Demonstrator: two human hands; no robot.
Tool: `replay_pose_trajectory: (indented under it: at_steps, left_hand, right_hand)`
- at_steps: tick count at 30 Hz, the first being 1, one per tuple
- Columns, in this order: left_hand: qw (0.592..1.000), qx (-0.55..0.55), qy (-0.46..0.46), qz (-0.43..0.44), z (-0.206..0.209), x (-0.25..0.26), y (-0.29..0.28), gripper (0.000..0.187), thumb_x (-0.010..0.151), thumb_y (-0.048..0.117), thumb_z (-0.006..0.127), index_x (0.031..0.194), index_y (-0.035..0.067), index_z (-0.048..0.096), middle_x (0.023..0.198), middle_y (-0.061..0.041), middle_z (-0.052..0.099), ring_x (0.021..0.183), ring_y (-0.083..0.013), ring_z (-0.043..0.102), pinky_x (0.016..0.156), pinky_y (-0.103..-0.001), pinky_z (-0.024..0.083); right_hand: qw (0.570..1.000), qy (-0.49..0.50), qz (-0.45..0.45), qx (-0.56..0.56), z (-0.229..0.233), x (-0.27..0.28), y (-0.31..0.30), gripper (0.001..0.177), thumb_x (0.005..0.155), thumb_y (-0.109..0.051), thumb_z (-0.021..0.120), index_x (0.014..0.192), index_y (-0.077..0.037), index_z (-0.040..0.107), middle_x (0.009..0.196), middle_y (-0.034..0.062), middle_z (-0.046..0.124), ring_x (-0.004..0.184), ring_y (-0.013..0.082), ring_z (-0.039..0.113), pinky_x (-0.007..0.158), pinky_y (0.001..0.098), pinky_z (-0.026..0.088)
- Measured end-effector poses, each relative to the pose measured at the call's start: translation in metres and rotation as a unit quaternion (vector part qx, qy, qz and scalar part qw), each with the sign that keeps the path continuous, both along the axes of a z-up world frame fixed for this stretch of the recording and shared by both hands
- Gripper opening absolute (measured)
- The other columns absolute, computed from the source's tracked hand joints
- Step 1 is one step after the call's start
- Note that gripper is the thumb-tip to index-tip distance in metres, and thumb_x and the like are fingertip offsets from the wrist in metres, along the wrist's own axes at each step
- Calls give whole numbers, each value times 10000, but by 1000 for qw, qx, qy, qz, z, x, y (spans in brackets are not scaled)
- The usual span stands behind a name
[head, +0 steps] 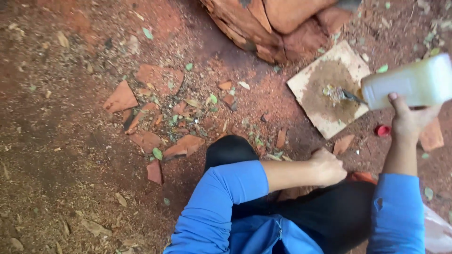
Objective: Preparing wood filler by mixing sawdust and a liquid binder on a cardboard surface using a spatula.
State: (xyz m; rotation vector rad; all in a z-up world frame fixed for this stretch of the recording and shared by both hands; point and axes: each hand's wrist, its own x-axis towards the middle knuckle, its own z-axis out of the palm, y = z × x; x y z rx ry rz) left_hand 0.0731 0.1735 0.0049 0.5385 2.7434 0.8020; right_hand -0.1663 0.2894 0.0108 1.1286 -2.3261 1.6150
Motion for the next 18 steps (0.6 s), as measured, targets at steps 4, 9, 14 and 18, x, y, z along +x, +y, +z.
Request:
replay_pose_trajectory:
  at_steps: [4, 9, 14, 18]
  left_hand:
    - [999, 12, 5, -41, -8, -4, -6, 219, 838, 187, 606, 778, 186, 816, 882, -99, 796, 787, -279, 758, 634, -513, 561]
    - [999, 40, 10, -29, 5, -6, -16, 111, 673, 155, 708, 750, 122, 782, 826, -119, 785, 713, -296, 745, 587, -457, 560]
    - [997, 49, -16, -55, 15, -13, -24, 118, 665, 204, 730, 702, 101, 774, 777, -133, 774, 676, -297, 746, 577, -429, 562]
    - [994, 20, -57, -93, 20, -15, -25, 197, 777, 211, 635, 810, 98, 794, 836, -125, 795, 731, -267, 754, 646, -408, 587]
  right_hand:
    - [999, -14, -29, 12, -7, -5, 5, 632, 1011, 281, 686, 1480, 131, 290, 1428, 390, 452, 1290, 494, 516, 1102, 529, 458]
    - [997, 8, -73, 40, -1, 5, -3, 625, 990, 212, 735, 1466, 155, 334, 1372, 381, 496, 1208, 466, 557, 1036, 493, 482]
    - [992, 23, -110, 64, 6, 10, -11, 599, 963, 126, 802, 1426, 166, 425, 1300, 344, 573, 1131, 421, 608, 961, 467, 519]
    - [990, 18, -119, 76, 11, 13, -16, 616, 946, 109, 799, 1430, 165, 423, 1300, 346, 562, 1144, 430, 597, 968, 470, 510]
